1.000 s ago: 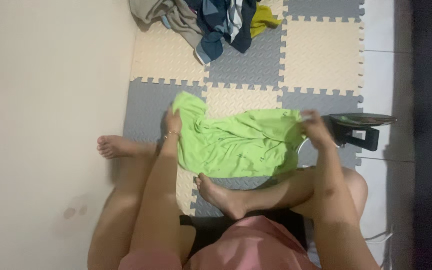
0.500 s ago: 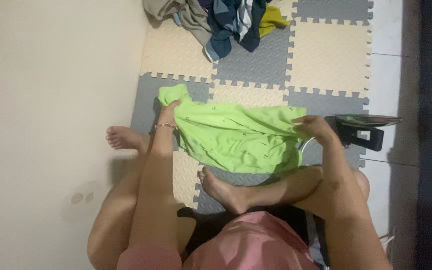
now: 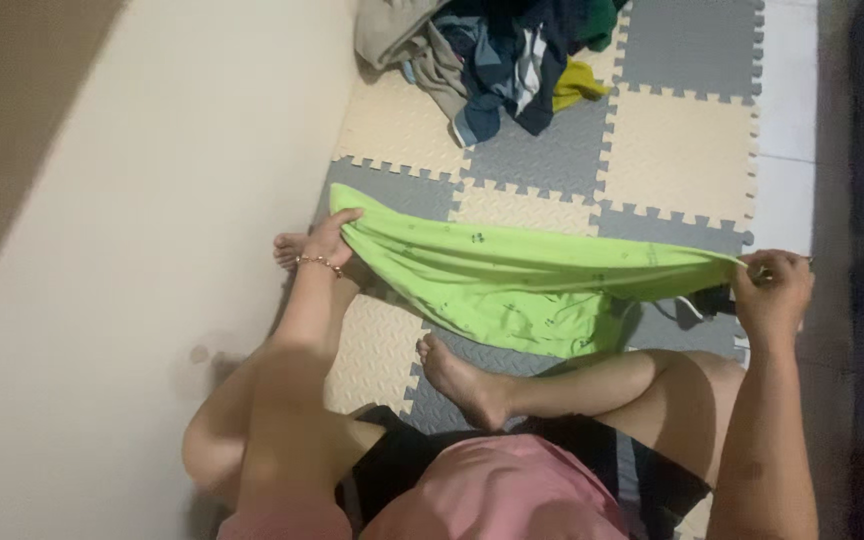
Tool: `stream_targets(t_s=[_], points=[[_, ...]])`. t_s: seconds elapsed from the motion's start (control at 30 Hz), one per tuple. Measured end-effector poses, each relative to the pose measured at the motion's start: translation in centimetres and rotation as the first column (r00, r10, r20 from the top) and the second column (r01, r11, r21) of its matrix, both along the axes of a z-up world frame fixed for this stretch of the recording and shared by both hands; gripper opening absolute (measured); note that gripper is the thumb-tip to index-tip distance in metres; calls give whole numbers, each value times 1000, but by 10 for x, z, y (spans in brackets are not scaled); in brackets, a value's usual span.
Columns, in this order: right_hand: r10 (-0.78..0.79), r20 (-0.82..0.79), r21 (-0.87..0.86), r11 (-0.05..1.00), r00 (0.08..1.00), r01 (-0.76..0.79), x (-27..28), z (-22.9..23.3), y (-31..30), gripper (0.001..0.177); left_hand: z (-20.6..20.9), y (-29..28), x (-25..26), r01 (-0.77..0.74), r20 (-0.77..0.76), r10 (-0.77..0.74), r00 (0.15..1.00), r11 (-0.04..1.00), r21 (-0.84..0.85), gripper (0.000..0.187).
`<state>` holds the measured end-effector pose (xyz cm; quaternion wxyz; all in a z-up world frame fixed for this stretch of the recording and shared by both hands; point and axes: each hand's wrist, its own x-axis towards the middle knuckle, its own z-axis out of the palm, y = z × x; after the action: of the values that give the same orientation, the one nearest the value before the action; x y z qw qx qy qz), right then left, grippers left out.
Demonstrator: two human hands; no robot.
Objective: The person irons a lime green t-shirt on a foam play mat on the floor. They smooth the fabric, use an iron to press the garment, flip it over to iron the other side, and then fold it.
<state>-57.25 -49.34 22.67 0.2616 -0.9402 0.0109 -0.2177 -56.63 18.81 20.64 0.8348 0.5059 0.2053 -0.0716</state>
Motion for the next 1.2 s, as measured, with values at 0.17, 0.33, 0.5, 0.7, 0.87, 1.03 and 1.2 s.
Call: stream_targets(t_s=[0.17, 0.33, 0.5, 0.7, 0.87, 1.03, 1.2], points=[[60, -467, 279, 957, 882, 82, -12, 5, -32, 22, 99, -20, -33, 650, -694, -108, 712, 474, 593, 73], [443, -435, 681, 732, 784, -36, -28, 35, -112, 17, 140, 22, -19, 721, -496, -533, 685, 397, 568, 57], [86, -651, 218, 973, 754, 77, 38, 43, -84, 28, 99, 47, 44, 484, -321, -363, 875, 694, 533, 44], [-111, -755, 45, 974, 646, 220, 171, -44, 5, 32, -69, 2, 160, 170, 2, -207, 978, 813, 556, 58], [-134, -727, -7, 982, 674, 189, 265, -144, -14, 26, -166, 8, 247, -29, 73, -21, 997, 781, 624, 57], [-316, -443, -58, 944, 839, 325, 337, -201, -36, 17, -184, 28, 330, -171, 154, 76, 985, 535, 827, 57], [-392, -364, 181, 860, 845, 476, 381, -233, -16, 19, -182, 6, 356, -61, 37, 205, 978, 114, 992, 43]])
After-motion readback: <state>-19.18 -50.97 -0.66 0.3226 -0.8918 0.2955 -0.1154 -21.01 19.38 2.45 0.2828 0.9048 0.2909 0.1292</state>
